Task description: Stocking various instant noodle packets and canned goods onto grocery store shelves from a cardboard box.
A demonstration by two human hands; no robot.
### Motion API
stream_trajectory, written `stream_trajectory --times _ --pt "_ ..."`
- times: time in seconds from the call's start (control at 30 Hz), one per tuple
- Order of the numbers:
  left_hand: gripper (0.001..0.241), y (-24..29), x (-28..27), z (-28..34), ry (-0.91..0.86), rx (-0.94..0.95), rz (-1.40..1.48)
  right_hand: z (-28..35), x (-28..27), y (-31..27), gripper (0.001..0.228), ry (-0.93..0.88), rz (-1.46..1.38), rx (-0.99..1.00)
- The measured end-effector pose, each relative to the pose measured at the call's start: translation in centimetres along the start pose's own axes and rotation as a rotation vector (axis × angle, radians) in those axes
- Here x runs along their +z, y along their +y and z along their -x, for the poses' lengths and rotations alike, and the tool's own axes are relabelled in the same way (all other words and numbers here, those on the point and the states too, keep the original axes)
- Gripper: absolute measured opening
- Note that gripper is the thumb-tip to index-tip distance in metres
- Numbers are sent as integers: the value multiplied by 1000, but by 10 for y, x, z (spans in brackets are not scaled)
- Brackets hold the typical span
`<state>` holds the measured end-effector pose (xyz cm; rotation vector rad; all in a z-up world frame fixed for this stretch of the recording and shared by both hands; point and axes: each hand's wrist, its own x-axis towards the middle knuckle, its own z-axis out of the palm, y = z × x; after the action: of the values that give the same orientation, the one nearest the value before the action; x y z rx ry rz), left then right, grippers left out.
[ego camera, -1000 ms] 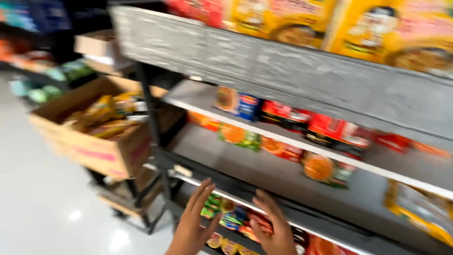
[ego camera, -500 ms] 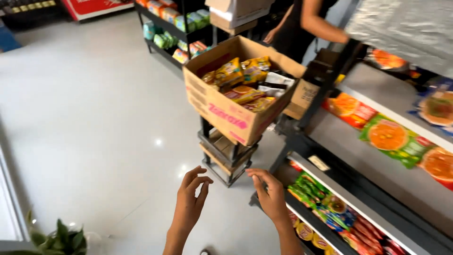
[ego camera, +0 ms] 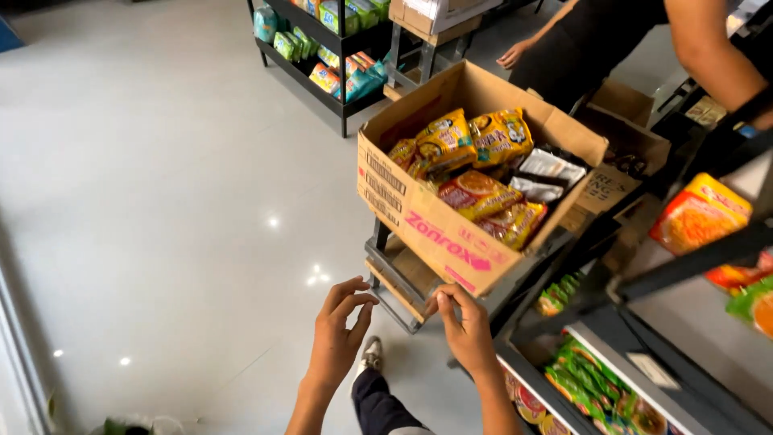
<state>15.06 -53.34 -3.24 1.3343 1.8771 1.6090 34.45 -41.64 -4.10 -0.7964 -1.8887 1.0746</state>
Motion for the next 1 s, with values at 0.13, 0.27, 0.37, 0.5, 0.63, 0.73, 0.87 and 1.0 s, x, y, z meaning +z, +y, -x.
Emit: stream_trajectory --times 0.13,0.27,0.37,0.5,0.63,0.73,0.87,1.0 --pt "16 -22 3 -83 -6 194 11 -66 11 16 20 37 -25 35" --pt "18 -21 5 -180 -126 176 30 -142 12 28 20 93 -139 89" --pt "22 -25 9 -229 -209 167 60 -177 9 32 19 151 69 76" --pt "22 -35 20 -287 -314 317 79 -208 5 21 17 212 77 79" --pt "22 -42 40 -344 -551 392 41 -220 1 32 18 274 265 260" --pt "23 -64 56 -385 -681 567 -24 -221 2 41 20 363 342 263" --pt "27 -73 67 -418 -822 625 -81 -239 13 28 24 411 340 406" --pt "25 -80 72 -435 -1009 572 -188 -279 33 13 30 323 501 485"
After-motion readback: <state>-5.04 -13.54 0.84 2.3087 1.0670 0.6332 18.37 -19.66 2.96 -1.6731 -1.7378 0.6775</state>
